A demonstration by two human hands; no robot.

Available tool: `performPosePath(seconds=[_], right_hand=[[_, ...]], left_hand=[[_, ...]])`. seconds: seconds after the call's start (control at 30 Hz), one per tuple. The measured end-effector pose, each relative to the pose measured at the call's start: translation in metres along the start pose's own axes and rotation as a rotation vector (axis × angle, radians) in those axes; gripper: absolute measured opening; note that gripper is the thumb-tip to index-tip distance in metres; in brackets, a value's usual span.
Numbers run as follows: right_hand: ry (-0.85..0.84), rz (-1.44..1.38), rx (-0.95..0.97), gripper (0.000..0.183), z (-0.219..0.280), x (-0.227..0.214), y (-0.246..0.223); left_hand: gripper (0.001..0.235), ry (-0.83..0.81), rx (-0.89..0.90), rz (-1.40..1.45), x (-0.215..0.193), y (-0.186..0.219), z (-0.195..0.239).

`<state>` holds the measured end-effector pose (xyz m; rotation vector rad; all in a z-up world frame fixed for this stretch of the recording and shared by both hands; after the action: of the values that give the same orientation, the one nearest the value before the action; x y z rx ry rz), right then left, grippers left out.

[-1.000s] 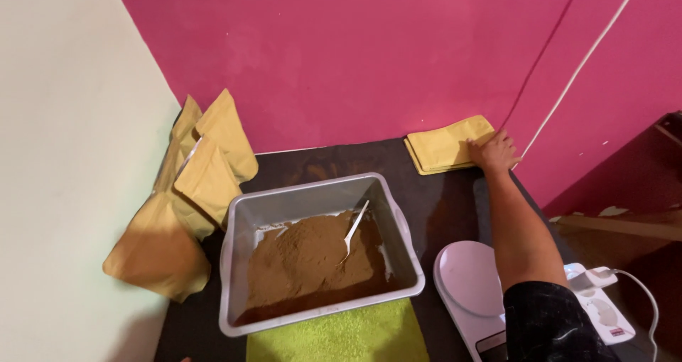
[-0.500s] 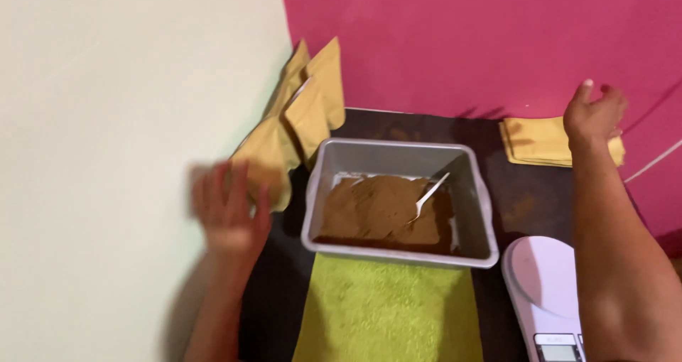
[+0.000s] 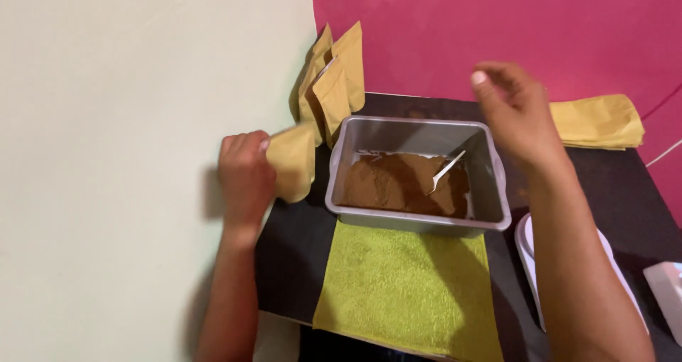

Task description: The person is organizing yellow coffee bags by picking them up, opening and flattening them, and then stacking them neatly on a table.

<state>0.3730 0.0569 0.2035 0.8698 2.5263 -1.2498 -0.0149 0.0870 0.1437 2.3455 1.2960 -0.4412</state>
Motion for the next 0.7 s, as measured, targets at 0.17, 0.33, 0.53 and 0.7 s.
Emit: performPosePath(seconds=[0.17, 0.33, 0.53, 0.7], right_hand=[[-0.215, -0.241, -0.014, 0.029, 0.056, 0.014, -0.087], [-0.325, -0.591, 0.030, 0.028, 0.130, 0.044, -0.054], [-0.260, -0.798, 0.131, 0.063, 0.214, 0.040, -0.017], [-0.177, -0.387, -0.167, 0.055, 0.232, 0.013, -0.042]], left_hand=[[0.023, -0.276, 0.057, 0.380, -0.048, 0.030, 0.002], [0.025, -0.478, 0.200, 0.800, -0.036, 0.096, 0.019], [0.013, -0.654, 0.266, 1.220, 0.000, 0.166, 0.050], [0.029, -0.533, 0.177, 1.110, 0.036, 0.182, 0.085]])
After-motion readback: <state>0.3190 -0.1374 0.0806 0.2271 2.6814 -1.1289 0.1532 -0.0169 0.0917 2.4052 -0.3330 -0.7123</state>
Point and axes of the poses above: each hand's wrist, its own z-axis away from the middle knuckle, its own x-axis out of the palm, y = z × x, the point moved 3 cm from there along -z, towards the middle knuckle, and after that the axes turned 8 degrees about -x, right-handed, at the moved point
